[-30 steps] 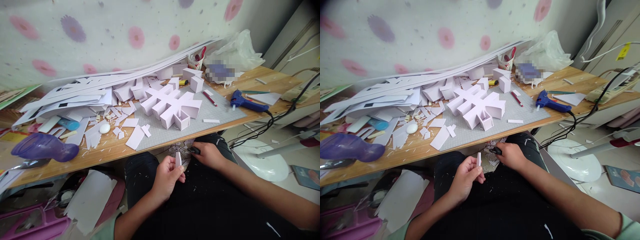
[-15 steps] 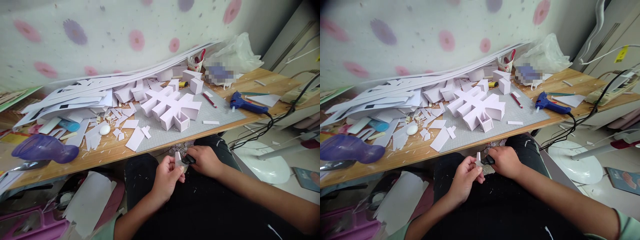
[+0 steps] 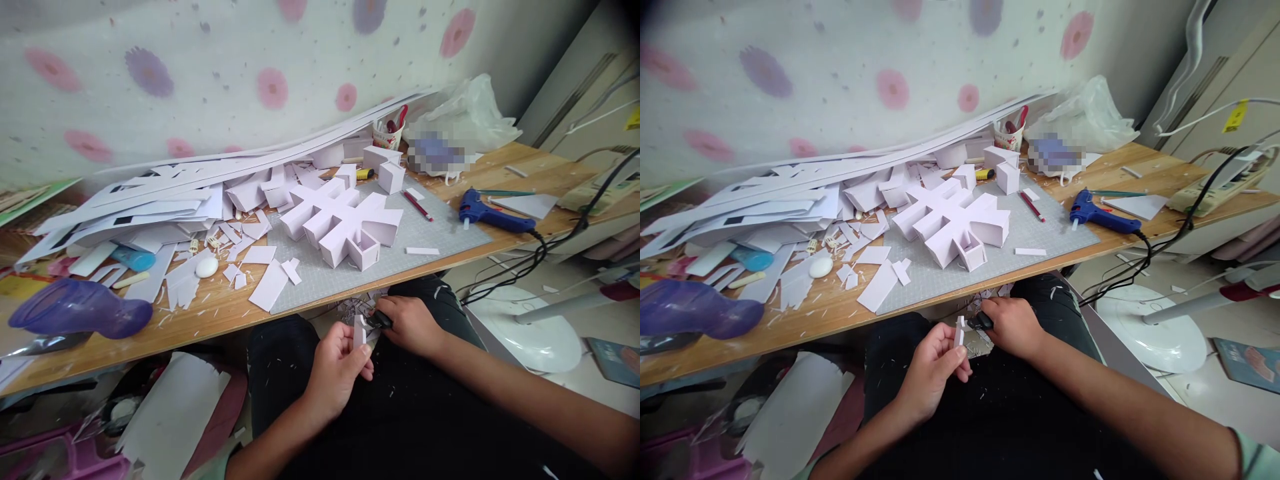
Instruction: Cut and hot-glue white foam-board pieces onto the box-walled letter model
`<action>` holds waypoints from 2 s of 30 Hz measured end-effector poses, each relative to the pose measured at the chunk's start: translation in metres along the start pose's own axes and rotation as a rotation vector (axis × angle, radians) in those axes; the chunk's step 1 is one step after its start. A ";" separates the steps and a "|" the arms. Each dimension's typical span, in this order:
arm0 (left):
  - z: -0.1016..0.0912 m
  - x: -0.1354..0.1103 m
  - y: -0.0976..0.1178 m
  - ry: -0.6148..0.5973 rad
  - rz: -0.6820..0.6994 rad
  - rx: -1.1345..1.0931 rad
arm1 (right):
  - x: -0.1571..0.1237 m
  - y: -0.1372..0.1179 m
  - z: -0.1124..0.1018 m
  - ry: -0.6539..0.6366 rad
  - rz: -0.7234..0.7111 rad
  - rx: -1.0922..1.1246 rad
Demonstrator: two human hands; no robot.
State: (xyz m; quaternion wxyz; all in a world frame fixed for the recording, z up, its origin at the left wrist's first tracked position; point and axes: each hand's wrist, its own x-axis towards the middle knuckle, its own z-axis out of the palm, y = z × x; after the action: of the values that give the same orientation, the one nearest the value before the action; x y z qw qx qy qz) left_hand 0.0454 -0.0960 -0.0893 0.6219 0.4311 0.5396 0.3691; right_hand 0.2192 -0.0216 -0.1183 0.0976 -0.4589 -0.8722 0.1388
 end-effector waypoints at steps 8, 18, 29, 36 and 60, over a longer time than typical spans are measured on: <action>0.000 0.002 -0.007 0.008 -0.043 -0.067 | 0.004 0.003 0.005 -0.076 0.073 0.018; -0.003 0.001 0.002 -0.027 -0.018 0.018 | 0.001 0.026 0.022 -0.070 0.163 0.365; -0.008 0.005 0.022 0.159 0.271 0.478 | 0.001 -0.007 -0.032 -0.049 0.026 1.321; -0.006 0.009 0.042 0.148 0.288 0.221 | 0.006 -0.006 -0.043 0.057 0.083 1.443; -0.015 0.104 0.162 0.343 0.804 1.119 | 0.017 0.045 -0.056 0.205 0.109 1.272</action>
State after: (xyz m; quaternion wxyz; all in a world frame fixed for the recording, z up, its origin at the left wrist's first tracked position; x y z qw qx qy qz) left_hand 0.0470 0.0602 0.0246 0.0291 0.7874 0.5375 0.3004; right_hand 0.2610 0.0256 -0.0794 0.4260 -0.3659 -0.5814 0.5888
